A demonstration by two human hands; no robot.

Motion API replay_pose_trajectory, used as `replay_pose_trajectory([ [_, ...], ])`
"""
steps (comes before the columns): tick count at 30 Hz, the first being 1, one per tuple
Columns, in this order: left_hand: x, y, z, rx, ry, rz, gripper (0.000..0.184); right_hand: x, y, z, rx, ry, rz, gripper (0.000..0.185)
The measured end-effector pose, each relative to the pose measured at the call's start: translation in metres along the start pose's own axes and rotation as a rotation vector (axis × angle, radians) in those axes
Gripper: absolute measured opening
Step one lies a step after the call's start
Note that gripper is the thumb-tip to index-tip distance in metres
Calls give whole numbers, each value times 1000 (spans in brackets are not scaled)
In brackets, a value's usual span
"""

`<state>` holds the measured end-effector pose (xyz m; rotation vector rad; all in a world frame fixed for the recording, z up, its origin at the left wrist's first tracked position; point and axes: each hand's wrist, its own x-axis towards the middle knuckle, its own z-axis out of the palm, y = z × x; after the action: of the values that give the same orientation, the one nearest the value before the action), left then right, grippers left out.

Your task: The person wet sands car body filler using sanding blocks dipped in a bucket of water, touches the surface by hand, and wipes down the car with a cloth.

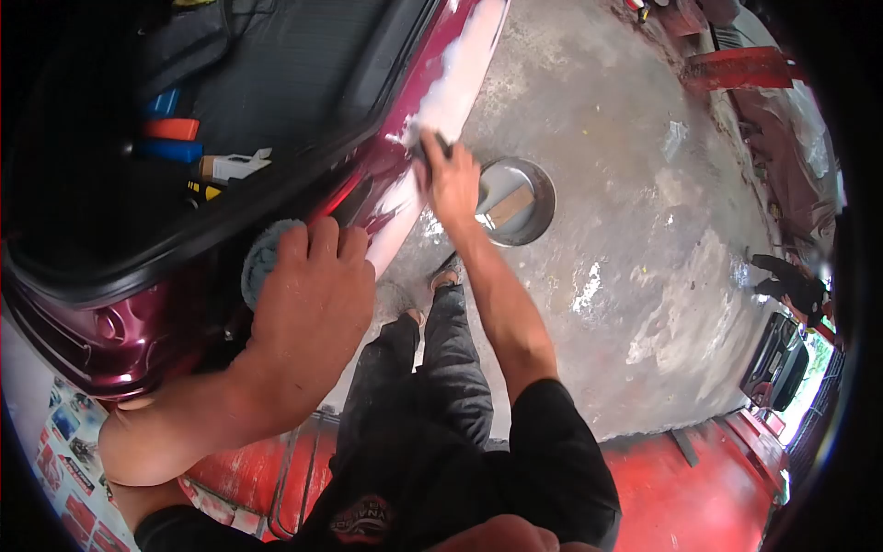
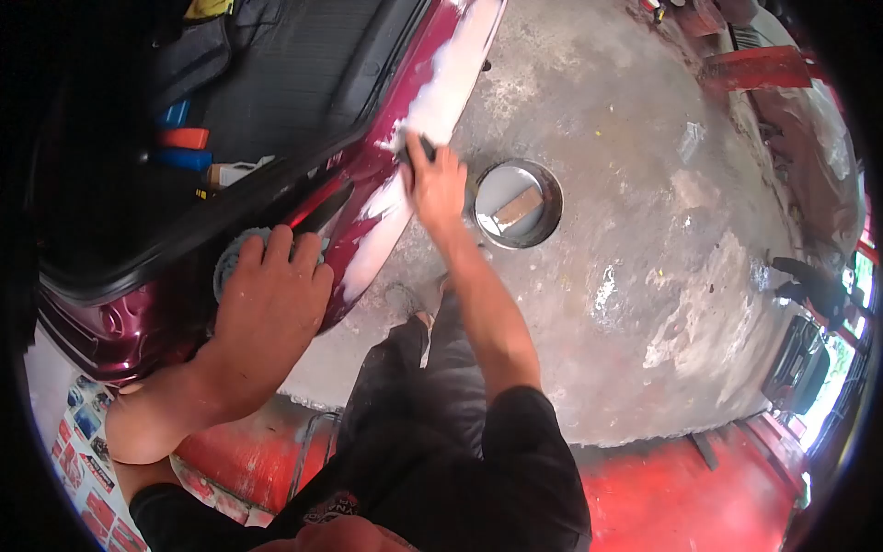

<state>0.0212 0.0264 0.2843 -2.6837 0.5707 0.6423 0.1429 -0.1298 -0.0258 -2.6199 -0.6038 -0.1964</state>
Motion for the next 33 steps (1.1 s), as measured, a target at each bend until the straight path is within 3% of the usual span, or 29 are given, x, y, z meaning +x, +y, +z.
replay_pose_trajectory([
  [1, 0, -1, -1, 16, 9, 5, 10, -22, -3, -1, 82, 34, -1, 62],
  [3, -2, 1, 1, 26, 4, 9, 10, -49, -8, -22, 131, -143, 73, 61],
  [9, -2, 0, -2, 48, -6, 18, 14, 29, -5, -9, -16, -54, -16, 58],
  [13, -3, 5, 13, 5, 82, -13, 16, -52, -4, -19, 207, -109, 11, 60],
  [19, -1, 7, 11, -6, 40, -6, 19, 27, -8, -12, 1, -41, 12, 63],
  [23, -4, 10, 11, -31, 59, -33, 20, -23, -11, -15, 228, -82, 75, 62],
  [25, -8, 8, 9, -25, 23, -21, 21, -37, -18, -27, 185, -180, 115, 64],
  [29, -5, 11, 9, 16, 2, -5, 23, 12, -13, -13, -9, -45, 2, 59],
  [33, -4, 9, 13, 29, 77, -22, 14, -30, -13, -12, 119, -72, 89, 62],
])
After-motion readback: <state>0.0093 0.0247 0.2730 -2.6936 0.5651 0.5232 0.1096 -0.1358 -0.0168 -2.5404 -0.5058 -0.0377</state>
